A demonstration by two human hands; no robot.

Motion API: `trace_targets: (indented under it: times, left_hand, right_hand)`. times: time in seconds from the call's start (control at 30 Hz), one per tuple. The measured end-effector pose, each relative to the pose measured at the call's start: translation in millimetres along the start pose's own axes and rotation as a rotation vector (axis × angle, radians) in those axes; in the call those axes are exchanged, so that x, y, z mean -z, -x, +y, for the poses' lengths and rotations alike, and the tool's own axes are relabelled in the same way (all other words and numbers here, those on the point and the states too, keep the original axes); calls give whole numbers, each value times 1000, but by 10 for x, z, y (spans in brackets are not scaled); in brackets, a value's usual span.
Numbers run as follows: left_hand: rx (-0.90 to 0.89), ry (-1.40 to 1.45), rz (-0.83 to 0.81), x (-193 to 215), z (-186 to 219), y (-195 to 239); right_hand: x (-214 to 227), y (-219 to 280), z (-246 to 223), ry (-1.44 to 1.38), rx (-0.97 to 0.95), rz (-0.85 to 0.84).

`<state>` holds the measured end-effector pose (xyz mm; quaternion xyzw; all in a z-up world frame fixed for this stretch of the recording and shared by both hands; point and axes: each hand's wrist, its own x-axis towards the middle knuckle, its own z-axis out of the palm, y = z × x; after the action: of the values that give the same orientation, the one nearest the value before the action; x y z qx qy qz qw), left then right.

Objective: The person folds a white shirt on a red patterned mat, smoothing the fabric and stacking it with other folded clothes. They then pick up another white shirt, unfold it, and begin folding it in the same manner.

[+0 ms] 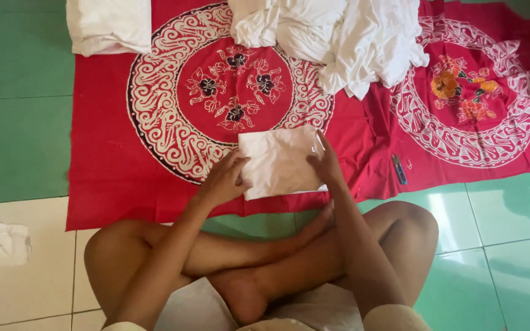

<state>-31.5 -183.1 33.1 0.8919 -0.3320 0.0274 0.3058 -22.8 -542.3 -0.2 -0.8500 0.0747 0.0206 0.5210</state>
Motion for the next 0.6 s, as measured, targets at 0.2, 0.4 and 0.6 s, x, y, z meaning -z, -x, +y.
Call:
trace_targets:
  times: [0.2, 0.4, 0.6]
  left_hand:
    - [119, -118, -12, -322, 211, -293]
    - [207, -142, -84, -354, 127, -393]
    - [276, -171, -231, -371, 92, -377]
  right_hand:
    - [150, 94, 71, -173, -306, -5]
    - [221, -66, 242, -227, -398, 42]
    - [238, -35, -12, -139, -414, -12]
